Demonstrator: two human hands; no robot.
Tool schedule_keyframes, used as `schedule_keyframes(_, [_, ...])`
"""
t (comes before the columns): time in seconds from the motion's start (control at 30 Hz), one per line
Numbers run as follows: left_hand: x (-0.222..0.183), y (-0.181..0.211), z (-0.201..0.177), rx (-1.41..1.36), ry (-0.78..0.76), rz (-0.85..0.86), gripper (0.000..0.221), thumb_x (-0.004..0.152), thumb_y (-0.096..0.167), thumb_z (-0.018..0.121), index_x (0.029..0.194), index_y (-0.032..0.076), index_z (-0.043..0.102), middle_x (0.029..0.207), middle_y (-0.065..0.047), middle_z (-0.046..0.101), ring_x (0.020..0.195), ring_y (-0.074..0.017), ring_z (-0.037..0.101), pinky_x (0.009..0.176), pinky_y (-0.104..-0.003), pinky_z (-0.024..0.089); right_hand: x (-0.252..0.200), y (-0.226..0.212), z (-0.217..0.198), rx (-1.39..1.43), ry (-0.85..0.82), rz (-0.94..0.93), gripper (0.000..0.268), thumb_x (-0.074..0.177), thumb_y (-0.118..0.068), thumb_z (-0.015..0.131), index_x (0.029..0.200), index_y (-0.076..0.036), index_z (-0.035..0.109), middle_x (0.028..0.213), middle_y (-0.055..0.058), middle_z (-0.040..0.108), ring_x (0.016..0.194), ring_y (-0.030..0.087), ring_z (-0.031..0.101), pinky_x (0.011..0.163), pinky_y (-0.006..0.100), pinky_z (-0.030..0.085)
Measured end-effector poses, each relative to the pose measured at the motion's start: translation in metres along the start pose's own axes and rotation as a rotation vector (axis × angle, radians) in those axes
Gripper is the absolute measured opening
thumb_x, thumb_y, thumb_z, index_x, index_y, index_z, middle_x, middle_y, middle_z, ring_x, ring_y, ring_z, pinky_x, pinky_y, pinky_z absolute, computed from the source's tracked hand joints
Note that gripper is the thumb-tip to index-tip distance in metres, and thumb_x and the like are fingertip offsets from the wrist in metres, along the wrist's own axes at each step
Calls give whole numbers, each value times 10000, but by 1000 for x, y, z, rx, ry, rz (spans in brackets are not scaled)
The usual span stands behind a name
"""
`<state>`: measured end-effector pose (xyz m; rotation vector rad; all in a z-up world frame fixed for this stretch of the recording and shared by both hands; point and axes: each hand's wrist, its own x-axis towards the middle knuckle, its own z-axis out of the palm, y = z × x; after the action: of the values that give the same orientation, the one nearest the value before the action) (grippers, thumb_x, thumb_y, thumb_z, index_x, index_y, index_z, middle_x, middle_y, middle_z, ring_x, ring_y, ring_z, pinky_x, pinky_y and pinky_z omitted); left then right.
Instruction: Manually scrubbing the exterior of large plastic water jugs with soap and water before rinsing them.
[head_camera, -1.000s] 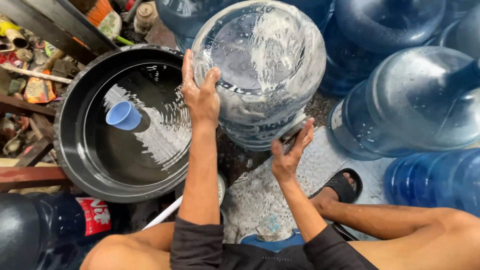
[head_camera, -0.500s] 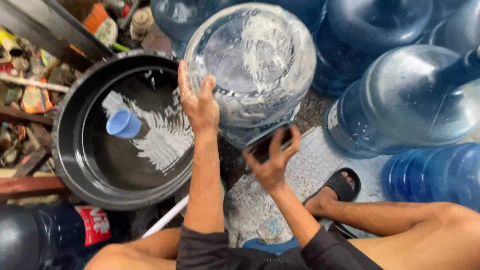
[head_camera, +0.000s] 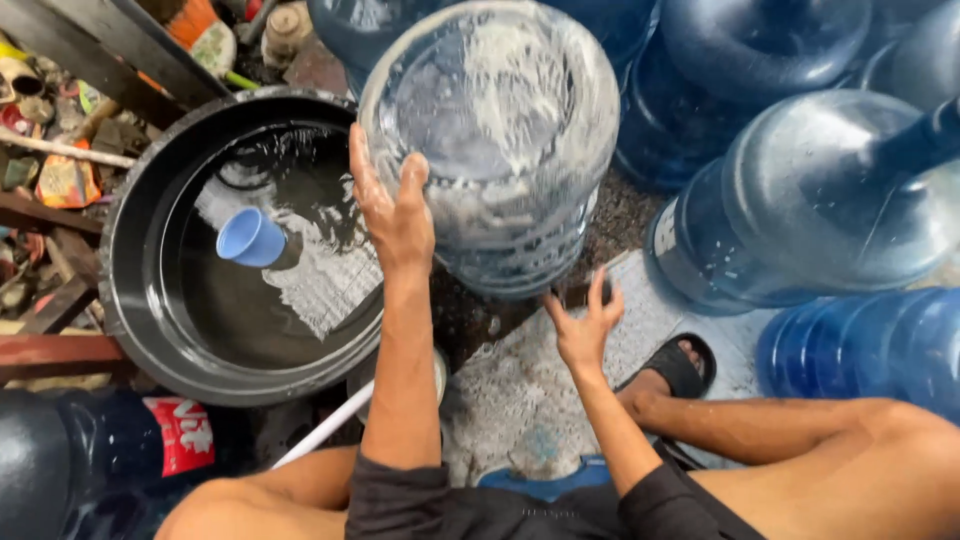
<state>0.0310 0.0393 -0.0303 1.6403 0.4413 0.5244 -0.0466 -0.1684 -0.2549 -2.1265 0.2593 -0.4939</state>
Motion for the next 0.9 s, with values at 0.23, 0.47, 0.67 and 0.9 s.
schedule_keyframes(0.23, [-53, -4, -30, -127, -111, 104, 777, 870, 329, 587, 1492, 97, 184, 1512, -258, 153, 1423, -406, 107, 1158, -511, 146, -74, 162, 6, -324, -516, 759, 1094, 540, -846, 707, 1391, -202, 469, 1440, 350, 160, 1187, 655, 316, 1015, 653, 254])
schedule_keyframes(0.47, [-123, -27, -93, -245, -223, 10, 924, 720, 370, 686, 1470, 65, 240, 1461, -257, 290, 1363, -326, 243, 1114, -464, 233, 14, 181, 44, 39, -701, 695, 594, 975, -357, 337, 1393, 66, 343, 1418, 319, 339, 1317, 473, 282, 1089, 590, 176])
schedule_keyframes(0.67, [-155, -61, -124, -125, -452, 159, 914, 627, 360, 770, 1411, 79, 396, 1423, -184, 418, 1338, -313, 339, 1096, -430, 261, 171, 212, 15, 212, -674, 379, 560, 980, -352, 364, 1364, 57, 376, 1396, 309, 375, 1283, 430, 336, 1098, 561, 235])
schedule_keyframes(0.9, [-142, -81, -123, -566, -298, 24, 861, 793, 457, 523, 1481, 39, 218, 1540, -130, 215, 1388, -241, 197, 1123, -437, 144, 286, 231, -63, 396, -589, 107, 521, 987, -348, 396, 1329, 45, 413, 1371, 296, 416, 1243, 377, 398, 1109, 524, 303])
